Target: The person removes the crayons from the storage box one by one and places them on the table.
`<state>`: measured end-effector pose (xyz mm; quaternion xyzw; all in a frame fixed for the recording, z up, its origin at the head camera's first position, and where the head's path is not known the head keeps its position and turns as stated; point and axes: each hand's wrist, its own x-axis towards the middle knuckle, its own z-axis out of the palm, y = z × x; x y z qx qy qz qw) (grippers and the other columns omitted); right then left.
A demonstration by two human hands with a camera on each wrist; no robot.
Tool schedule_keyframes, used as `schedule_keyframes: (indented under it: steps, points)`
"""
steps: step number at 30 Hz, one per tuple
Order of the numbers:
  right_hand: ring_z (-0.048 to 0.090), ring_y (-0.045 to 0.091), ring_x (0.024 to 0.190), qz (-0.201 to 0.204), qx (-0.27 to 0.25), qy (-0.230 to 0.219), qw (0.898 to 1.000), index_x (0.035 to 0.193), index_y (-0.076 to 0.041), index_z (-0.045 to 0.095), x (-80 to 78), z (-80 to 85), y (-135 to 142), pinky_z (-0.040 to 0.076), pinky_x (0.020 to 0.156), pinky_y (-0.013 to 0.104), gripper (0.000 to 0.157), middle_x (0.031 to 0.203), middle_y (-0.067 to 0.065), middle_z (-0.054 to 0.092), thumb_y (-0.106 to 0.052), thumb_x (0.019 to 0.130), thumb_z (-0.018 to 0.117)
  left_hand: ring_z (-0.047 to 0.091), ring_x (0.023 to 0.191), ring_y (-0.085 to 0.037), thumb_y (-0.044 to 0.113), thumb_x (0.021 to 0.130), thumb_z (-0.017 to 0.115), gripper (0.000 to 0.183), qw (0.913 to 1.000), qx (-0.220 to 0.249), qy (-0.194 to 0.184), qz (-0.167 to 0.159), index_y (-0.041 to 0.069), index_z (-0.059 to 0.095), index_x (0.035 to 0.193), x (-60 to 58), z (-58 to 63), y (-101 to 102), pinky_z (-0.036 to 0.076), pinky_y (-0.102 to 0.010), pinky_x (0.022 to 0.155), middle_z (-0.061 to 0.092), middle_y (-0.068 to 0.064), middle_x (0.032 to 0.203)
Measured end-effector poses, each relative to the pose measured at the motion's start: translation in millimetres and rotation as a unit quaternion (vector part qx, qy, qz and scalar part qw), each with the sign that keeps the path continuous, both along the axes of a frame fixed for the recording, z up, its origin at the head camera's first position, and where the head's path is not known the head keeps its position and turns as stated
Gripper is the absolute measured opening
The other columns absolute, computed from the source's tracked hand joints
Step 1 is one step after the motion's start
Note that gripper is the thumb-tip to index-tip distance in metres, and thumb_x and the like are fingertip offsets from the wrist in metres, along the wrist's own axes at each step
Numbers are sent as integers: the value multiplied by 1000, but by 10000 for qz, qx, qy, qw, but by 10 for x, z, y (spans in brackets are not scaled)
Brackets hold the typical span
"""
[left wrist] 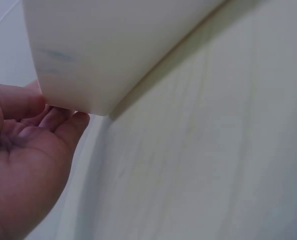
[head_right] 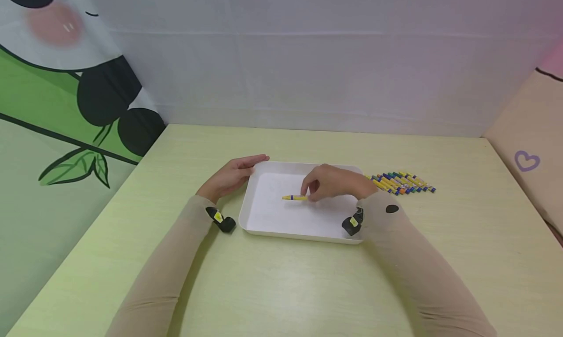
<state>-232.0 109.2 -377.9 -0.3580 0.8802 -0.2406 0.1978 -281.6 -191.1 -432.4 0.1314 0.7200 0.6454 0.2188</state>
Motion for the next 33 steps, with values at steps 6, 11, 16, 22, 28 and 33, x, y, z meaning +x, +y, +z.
schedule_keyframes:
  steps: [6,11,16,22,28,33]
  points:
    - [54,13,79,-69,-43,-6,10000,98,-15,72,-9,33,77,49,70,24,13,83,-3,63,-12,85,71,34,142,-17,-4,100,38,48,10000,40,14,-31,10,43,145,1,6,1,30,-38,116,40,-2,152]
    - [55,13,79,-162,-124,29,9998,98,-14,72,-3,71,151,50,69,24,13,83,-3,64,-12,85,70,34,142,-17,-3,101,37,47,10000,43,-6,-47,11,43,146,-5,0,-2,31,-38,116,40,-1,153]
    - [56,12,80,-270,-161,88,9995,99,-15,72,17,111,240,50,70,25,14,85,-3,64,-13,86,70,33,142,-16,-3,101,37,48,10000,37,-5,-53,11,43,146,-9,-3,0,30,-38,117,39,-1,153]
    - [56,12,81,-429,-201,185,9987,101,-13,72,58,192,341,50,71,25,15,86,-2,64,-12,86,69,32,143,-16,-3,100,37,48,10000,-18,12,-31,11,42,146,5,20,2,28,-37,117,39,-1,153]
    - [58,14,81,-681,-259,200,9971,102,-14,72,91,235,450,52,72,24,17,86,-2,66,-11,86,69,31,143,-16,-4,100,37,49,10000,-46,-36,26,12,42,146,15,31,0,28,-37,117,39,-1,153]
    - [58,14,83,-882,-286,197,9955,102,-15,72,125,275,554,52,72,24,16,89,-2,66,-14,87,69,32,143,-16,-4,100,38,49,10000,-24,-75,33,12,43,146,15,33,0,29,-38,117,39,-1,153]
